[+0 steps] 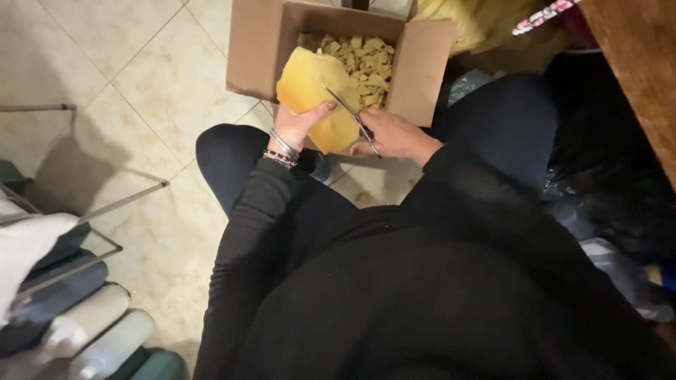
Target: Cutting large yellow foam into small pieces using scissors and filling a box.
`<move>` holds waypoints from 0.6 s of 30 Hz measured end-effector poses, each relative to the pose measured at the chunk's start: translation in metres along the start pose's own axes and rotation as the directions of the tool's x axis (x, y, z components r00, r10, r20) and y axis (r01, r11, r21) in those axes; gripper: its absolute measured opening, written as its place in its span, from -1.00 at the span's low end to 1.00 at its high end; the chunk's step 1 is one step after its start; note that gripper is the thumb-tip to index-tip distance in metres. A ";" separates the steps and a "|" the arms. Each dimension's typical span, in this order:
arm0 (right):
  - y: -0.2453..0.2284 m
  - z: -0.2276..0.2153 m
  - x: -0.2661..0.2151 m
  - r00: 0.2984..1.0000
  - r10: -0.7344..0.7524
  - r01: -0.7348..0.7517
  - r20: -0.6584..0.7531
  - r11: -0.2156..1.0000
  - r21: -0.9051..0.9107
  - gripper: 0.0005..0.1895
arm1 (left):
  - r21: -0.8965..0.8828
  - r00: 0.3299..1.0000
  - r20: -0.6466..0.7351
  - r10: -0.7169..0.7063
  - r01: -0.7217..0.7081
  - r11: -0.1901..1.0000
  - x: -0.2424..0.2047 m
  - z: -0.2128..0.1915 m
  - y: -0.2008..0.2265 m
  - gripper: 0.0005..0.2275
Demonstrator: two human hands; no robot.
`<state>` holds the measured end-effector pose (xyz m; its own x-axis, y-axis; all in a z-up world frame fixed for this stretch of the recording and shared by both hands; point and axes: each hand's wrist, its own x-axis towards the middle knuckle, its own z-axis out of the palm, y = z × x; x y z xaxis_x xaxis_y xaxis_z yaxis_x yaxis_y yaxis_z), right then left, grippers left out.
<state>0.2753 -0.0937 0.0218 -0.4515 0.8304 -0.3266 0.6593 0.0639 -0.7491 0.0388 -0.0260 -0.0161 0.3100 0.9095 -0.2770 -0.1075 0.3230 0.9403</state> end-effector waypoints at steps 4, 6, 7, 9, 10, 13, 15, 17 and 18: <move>0.000 0.006 0.003 0.999 0.039 -0.040 -0.022 0.999 -0.032 -0.20 | -0.055 0.999 0.005 0.049 -0.049 0.997 0.010 -0.010 -0.023 -0.44; -0.007 0.003 0.001 0.999 0.049 -0.049 -0.021 0.999 -0.010 -0.33 | -0.121 0.993 -0.083 0.084 -0.093 0.988 0.008 -0.012 -0.023 -0.47; -0.006 0.001 0.002 0.999 0.045 -0.045 -0.021 0.999 -0.007 -0.33 | -0.117 0.993 -0.085 0.084 -0.093 0.989 0.009 -0.015 -0.024 -0.47; -0.003 -0.001 0.003 0.994 0.102 -0.100 0.050 0.994 -0.042 -0.29 | -0.151 0.991 -0.109 0.080 -0.096 0.984 0.010 -0.018 -0.029 -0.47; -0.004 0.000 0.002 0.993 0.103 -0.102 0.050 0.994 -0.037 -0.29 | -0.148 0.991 -0.107 0.076 -0.091 0.985 0.008 -0.016 -0.026 -0.47; -0.009 -0.006 0.000 0.993 0.103 -0.101 0.055 0.994 -0.050 -0.28 | -0.141 0.992 -0.092 0.085 -0.097 0.985 0.009 -0.017 -0.022 -0.44; -0.013 -0.012 -0.003 0.994 0.081 -0.080 0.079 0.997 -0.006 -0.30 | -0.137 0.985 -0.140 0.100 -0.119 0.983 0.014 -0.027 -0.030 -0.46; -0.010 -0.012 -0.001 0.996 0.057 -0.058 0.074 0.998 0.017 -0.32 | -0.111 0.983 -0.131 0.125 -0.140 0.984 0.015 -0.034 -0.021 -0.46; -0.008 -0.011 -0.002 0.997 0.034 -0.037 0.075 0.999 0.037 -0.34 | -0.089 0.981 -0.127 0.147 -0.159 0.983 0.014 -0.038 -0.017 -0.47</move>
<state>0.2770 -0.0896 0.0344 -0.4727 0.7882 -0.3940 0.6526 0.0127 -0.7576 0.0091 -0.0092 -0.0434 0.1685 0.9729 -0.1585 -0.2393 0.1963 0.9509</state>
